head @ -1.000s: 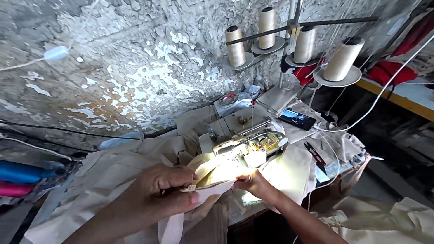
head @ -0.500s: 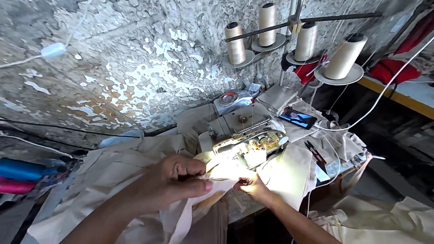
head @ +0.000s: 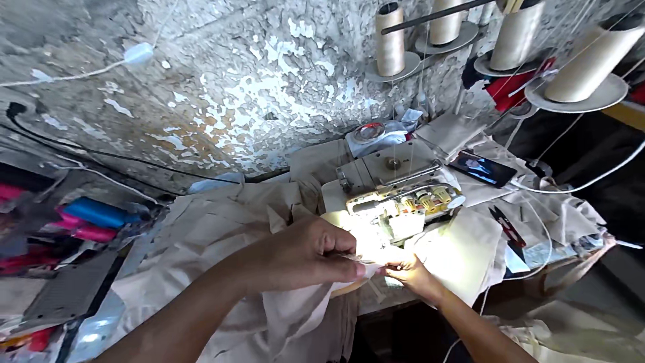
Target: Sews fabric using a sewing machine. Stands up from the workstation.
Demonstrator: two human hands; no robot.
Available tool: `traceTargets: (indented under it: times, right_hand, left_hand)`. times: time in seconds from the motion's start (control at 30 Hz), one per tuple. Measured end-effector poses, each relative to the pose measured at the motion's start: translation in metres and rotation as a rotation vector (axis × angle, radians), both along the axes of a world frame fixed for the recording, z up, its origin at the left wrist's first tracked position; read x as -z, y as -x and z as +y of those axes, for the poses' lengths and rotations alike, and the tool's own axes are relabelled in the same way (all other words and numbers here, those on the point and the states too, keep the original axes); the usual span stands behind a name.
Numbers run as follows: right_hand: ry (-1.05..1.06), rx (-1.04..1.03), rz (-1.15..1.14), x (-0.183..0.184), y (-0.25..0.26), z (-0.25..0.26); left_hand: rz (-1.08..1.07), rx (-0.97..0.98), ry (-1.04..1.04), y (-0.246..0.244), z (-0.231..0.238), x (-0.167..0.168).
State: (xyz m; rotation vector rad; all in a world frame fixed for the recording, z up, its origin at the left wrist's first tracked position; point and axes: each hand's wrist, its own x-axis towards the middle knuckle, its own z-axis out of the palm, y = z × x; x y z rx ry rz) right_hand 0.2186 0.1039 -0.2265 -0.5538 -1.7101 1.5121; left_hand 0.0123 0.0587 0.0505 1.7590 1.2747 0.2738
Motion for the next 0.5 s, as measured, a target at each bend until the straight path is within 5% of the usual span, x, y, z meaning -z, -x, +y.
traceTargets:
  times: [0.5]
  right_hand:
    - [0.019,-0.007,-0.073,-0.003,0.004,0.013]
  left_hand:
    - [0.022,0.031,0.014,-0.002,0.002,0.007]
